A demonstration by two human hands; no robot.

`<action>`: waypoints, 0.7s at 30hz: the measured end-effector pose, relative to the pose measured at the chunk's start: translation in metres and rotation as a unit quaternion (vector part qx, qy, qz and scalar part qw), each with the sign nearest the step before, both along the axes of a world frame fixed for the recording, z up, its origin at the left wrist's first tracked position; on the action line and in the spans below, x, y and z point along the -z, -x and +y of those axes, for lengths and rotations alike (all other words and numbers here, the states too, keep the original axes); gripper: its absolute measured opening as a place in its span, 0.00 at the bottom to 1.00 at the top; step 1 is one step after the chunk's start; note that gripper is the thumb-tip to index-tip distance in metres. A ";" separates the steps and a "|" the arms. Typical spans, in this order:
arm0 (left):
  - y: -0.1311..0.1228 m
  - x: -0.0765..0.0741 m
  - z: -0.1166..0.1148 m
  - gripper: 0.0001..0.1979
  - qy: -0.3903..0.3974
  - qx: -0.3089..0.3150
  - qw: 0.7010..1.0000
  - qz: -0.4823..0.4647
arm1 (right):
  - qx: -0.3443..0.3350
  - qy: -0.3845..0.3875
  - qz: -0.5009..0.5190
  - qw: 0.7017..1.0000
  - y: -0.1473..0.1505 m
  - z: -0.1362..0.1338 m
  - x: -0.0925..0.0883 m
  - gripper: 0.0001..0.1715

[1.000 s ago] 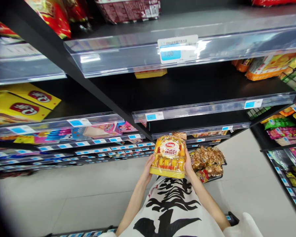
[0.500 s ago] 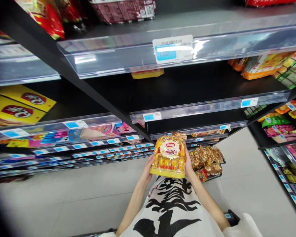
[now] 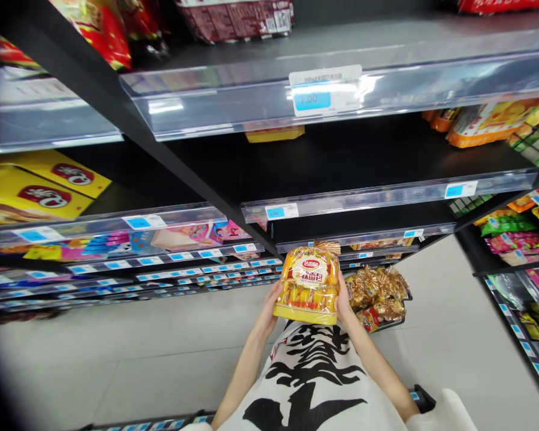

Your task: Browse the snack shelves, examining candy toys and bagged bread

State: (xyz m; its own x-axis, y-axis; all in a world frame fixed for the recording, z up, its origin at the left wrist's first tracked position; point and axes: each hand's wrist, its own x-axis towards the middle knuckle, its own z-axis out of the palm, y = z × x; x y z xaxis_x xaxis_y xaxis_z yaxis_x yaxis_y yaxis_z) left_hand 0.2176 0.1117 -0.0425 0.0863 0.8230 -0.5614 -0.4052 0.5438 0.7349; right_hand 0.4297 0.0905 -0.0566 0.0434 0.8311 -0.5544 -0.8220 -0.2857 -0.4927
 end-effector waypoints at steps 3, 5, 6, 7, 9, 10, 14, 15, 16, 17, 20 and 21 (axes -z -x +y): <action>0.002 0.003 -0.003 0.32 0.000 0.001 1.000 0.000 | -0.016 0.000 0.036 0.999 -0.001 -0.002 0.002 0.22; 0.002 0.005 -0.004 0.33 -0.002 0.000 1.000 0.001 | -0.014 -0.005 0.049 0.999 -0.002 -0.002 0.003 0.22; 0.002 0.006 -0.004 0.32 -0.005 0.002 1.000 0.001 | -0.011 -0.006 0.050 0.999 -0.002 -0.003 0.003 0.22; 0.002 0.007 -0.004 0.32 -0.008 0.007 1.000 0.002 | -0.007 -0.007 0.051 0.999 -0.003 -0.003 0.003 0.22; 0.001 0.008 -0.003 0.33 -0.013 0.016 1.000 0.006 | 0.000 -0.006 0.052 0.999 -0.004 -0.002 0.004 0.23; 0.001 0.007 -0.002 0.33 -0.014 0.018 1.000 0.009 | 0.004 -0.005 0.052 0.999 -0.004 -0.002 0.004 0.23; -0.001 0.005 0.000 0.34 -0.024 0.023 0.999 0.018 | 0.003 -0.004 0.058 0.998 -0.006 -0.002 0.007 0.25; -0.002 0.004 0.000 0.34 -0.027 0.028 0.999 0.019 | 0.002 -0.004 0.061 0.998 -0.006 -0.002 0.007 0.25; -0.002 0.004 0.000 0.34 -0.029 0.034 0.999 0.019 | 0.003 -0.005 0.063 0.998 -0.006 -0.002 0.007 0.25; -0.003 0.003 0.000 0.34 -0.032 0.039 0.999 0.019 | 0.005 -0.006 0.065 0.998 -0.007 -0.002 0.007 0.25; -0.003 0.001 0.001 0.34 -0.043 0.051 0.998 0.014 | 0.011 -0.012 0.068 0.998 -0.007 -0.002 0.003 0.24; -0.004 0.001 0.001 0.34 -0.047 0.055 0.997 0.013 | 0.011 -0.014 0.068 0.998 -0.007 -0.002 0.002 0.25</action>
State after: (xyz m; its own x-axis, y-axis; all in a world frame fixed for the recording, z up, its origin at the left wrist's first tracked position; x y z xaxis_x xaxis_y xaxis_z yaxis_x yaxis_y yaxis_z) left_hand 0.2212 0.1126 -0.0437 0.1650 0.8581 -0.4863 -0.3271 0.5127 0.7938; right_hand 0.4369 0.0883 -0.0588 -0.0121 0.8460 -0.5330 -0.8875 -0.2547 -0.3840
